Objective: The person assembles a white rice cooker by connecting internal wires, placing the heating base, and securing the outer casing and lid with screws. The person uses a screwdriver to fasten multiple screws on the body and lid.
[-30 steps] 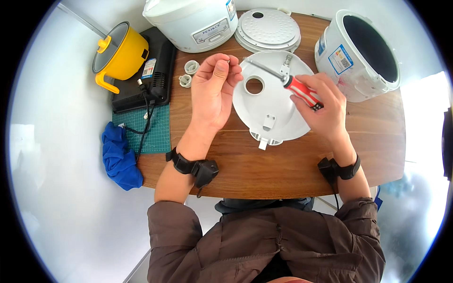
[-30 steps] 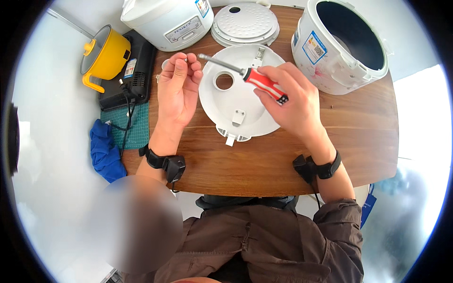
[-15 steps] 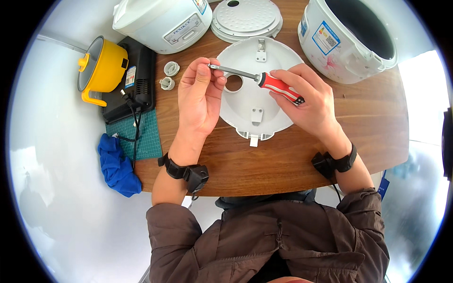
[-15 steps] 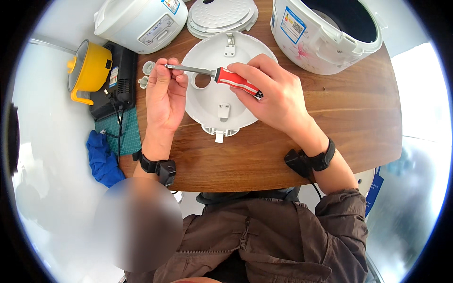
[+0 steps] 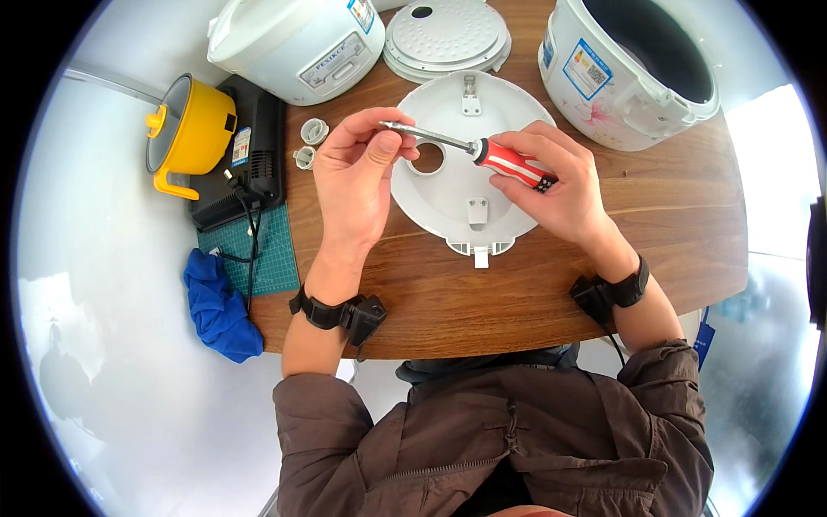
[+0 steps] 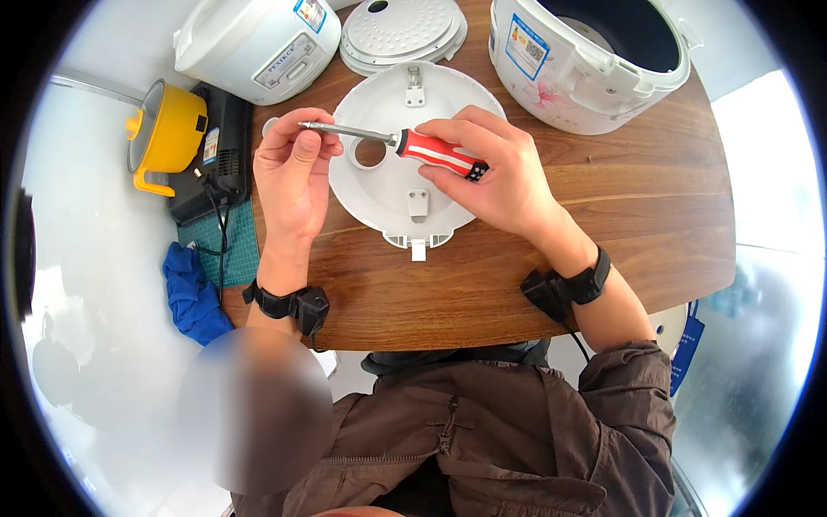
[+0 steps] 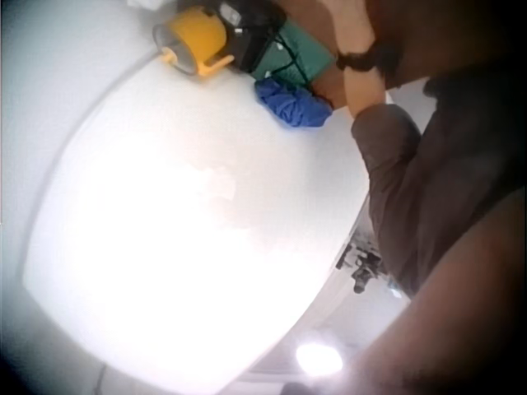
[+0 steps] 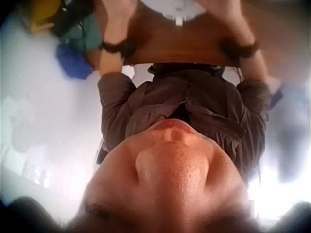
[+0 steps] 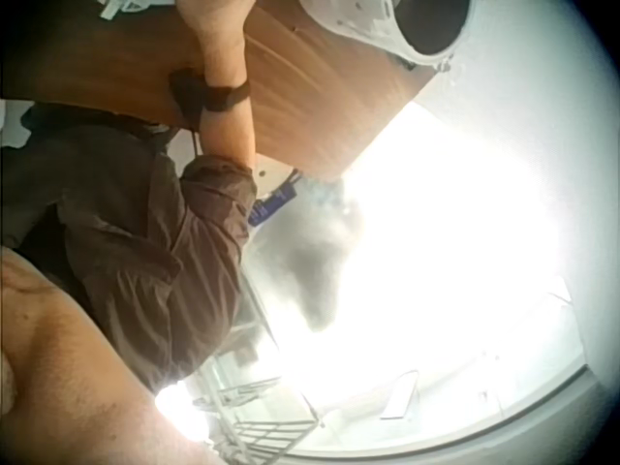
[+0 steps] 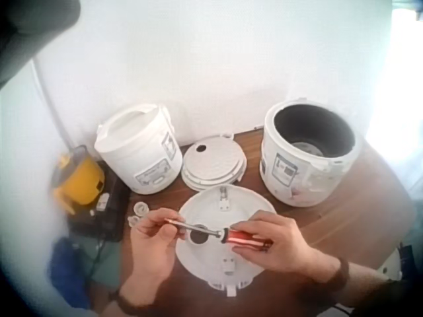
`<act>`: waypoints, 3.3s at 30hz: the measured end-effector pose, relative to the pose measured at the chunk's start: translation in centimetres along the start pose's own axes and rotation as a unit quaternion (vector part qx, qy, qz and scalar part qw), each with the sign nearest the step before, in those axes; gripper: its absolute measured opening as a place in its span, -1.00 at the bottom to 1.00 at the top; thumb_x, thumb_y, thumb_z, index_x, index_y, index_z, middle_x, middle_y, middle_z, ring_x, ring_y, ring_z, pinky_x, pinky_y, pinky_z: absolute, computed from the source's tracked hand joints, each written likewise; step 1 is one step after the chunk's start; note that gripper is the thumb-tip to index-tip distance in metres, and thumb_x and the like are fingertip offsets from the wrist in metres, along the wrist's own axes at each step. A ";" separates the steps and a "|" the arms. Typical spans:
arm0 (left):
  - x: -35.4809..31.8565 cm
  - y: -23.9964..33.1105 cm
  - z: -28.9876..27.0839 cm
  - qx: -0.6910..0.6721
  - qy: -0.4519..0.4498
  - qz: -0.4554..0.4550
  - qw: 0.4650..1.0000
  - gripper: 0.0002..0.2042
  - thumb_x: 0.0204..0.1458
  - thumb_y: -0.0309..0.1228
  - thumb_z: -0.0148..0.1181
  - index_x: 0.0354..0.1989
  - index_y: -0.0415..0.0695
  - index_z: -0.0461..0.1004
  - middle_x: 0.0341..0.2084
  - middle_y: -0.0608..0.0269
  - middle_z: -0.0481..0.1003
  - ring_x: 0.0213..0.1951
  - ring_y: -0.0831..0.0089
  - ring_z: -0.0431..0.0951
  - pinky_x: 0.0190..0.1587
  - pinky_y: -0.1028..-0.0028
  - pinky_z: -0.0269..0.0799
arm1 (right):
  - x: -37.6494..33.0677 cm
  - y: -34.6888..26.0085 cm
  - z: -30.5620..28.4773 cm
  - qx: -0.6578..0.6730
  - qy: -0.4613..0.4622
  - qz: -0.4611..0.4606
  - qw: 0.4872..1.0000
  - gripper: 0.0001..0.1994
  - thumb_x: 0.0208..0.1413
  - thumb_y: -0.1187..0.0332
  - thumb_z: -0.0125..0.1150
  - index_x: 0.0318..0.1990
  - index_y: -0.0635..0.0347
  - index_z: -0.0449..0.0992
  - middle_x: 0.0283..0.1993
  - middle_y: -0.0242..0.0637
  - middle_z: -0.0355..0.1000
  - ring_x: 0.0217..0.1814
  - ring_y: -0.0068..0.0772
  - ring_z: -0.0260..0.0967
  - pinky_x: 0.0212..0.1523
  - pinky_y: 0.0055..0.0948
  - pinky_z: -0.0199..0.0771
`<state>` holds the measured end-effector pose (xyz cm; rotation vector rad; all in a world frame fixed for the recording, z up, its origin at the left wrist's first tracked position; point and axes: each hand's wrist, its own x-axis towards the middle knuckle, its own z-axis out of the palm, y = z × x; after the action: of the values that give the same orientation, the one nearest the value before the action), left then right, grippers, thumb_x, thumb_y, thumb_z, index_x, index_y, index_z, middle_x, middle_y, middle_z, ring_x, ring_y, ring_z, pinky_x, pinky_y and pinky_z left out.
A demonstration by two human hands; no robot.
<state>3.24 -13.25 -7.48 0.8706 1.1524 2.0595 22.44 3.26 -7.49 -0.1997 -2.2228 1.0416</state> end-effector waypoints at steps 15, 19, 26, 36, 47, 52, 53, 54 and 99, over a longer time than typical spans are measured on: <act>0.1 -2.3 -0.9 -0.010 0.049 -0.187 0.981 -0.40 0.35 -0.11 0.10 0.39 -0.30 0.21 0.22 0.05 0.42 0.20 0.30 0.47 0.25 0.32 0.40 | -1.1 3.1 0.8 0.163 0.064 0.191 0.966 -0.59 0.12 0.34 0.47 0.09 0.27 0.56 -0.10 -0.36 0.56 -0.13 -0.60 0.45 -0.08 -0.54 0.51; -1.3 -2.6 0.7 -0.085 0.012 -0.208 0.974 -0.40 0.33 -0.23 0.07 0.46 -0.23 0.11 0.28 0.01 0.37 0.26 0.22 0.43 0.30 0.22 0.39 | -1.1 3.0 0.8 0.177 0.077 0.206 0.959 -0.57 0.13 0.32 0.47 0.11 0.28 0.54 -0.08 -0.37 0.57 -0.10 -0.62 0.45 -0.06 -0.55 0.51; -1.2 -2.2 0.6 -0.139 0.113 -0.188 0.966 -0.42 0.22 -0.49 0.02 0.45 -0.23 0.13 0.26 -0.03 0.38 0.27 0.14 0.43 0.32 0.14 0.40 | -1.1 2.1 0.6 0.159 0.096 0.167 0.968 -0.59 0.12 0.37 0.47 0.10 0.28 0.54 -0.05 -0.36 0.56 -0.09 -0.61 0.46 -0.04 -0.54 0.50; 1.2 -0.4 -3.6 0.213 0.158 0.233 0.936 -0.46 0.32 -0.49 0.09 0.43 -0.33 0.13 0.27 -0.01 0.34 0.25 0.30 0.43 0.29 0.31 0.43 | -0.8 2.5 1.3 0.095 0.084 0.117 0.985 -0.64 0.07 0.45 0.47 0.03 0.28 0.58 -0.16 -0.32 0.54 -0.19 -0.53 0.47 -0.11 -0.51 0.51; 0.2 0.0 -2.1 0.402 0.080 0.280 0.868 -0.46 0.35 -0.41 0.03 0.42 -0.40 0.11 0.31 -0.12 0.29 0.22 0.16 0.49 0.25 0.24 0.50 | -0.1 0.2 0.0 -0.062 0.104 0.041 0.992 -0.65 0.00 0.43 0.49 -0.01 0.20 0.62 -0.27 -0.28 0.53 -0.33 -0.26 0.47 -0.27 -0.40 0.52; -0.2 0.0 -2.1 0.428 0.055 0.280 0.857 -0.48 0.36 -0.39 0.04 0.40 -0.40 0.17 0.27 -0.11 0.35 0.23 0.19 0.48 0.21 0.30 0.51 | 0.0 0.3 -0.1 -0.094 0.119 0.018 0.988 -0.65 -0.01 0.40 0.50 -0.02 0.17 0.63 -0.29 -0.29 0.51 -0.37 -0.23 0.45 -0.30 -0.38 0.50; -0.3 -0.1 -2.0 0.425 0.054 0.280 0.859 -0.48 0.35 -0.39 0.04 0.40 -0.40 0.18 0.27 -0.11 0.36 0.23 0.19 0.48 0.21 0.31 0.50 | 0.0 0.4 -0.2 -0.095 0.120 0.017 0.988 -0.65 -0.01 0.40 0.50 -0.03 0.17 0.63 -0.29 -0.29 0.51 -0.37 -0.23 0.44 -0.31 -0.38 0.49; -0.3 -0.1 -1.9 0.421 0.052 0.279 0.862 -0.49 0.35 -0.39 0.05 0.40 -0.40 0.19 0.26 -0.11 0.37 0.23 0.20 0.48 0.21 0.31 0.49 | 0.0 0.4 -0.2 -0.096 0.122 0.016 0.988 -0.65 -0.01 0.39 0.50 -0.03 0.16 0.63 -0.29 -0.29 0.51 -0.38 -0.24 0.44 -0.32 -0.37 0.49; -0.1 0.1 -1.4 0.411 0.033 0.272 0.870 -0.47 0.37 -0.40 0.01 0.42 -0.41 0.11 0.32 -0.09 0.25 0.31 0.15 0.39 0.29 0.15 0.48 | -0.3 0.5 0.3 0.150 0.229 0.060 0.960 -0.62 0.37 0.36 0.18 0.24 0.25 0.30 -0.10 -0.26 0.51 -0.37 -0.64 0.38 -0.37 -0.61 0.43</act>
<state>2.19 -14.04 -7.97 1.6913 2.0710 1.9831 22.39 3.30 -8.13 -0.4008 -1.6351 1.2396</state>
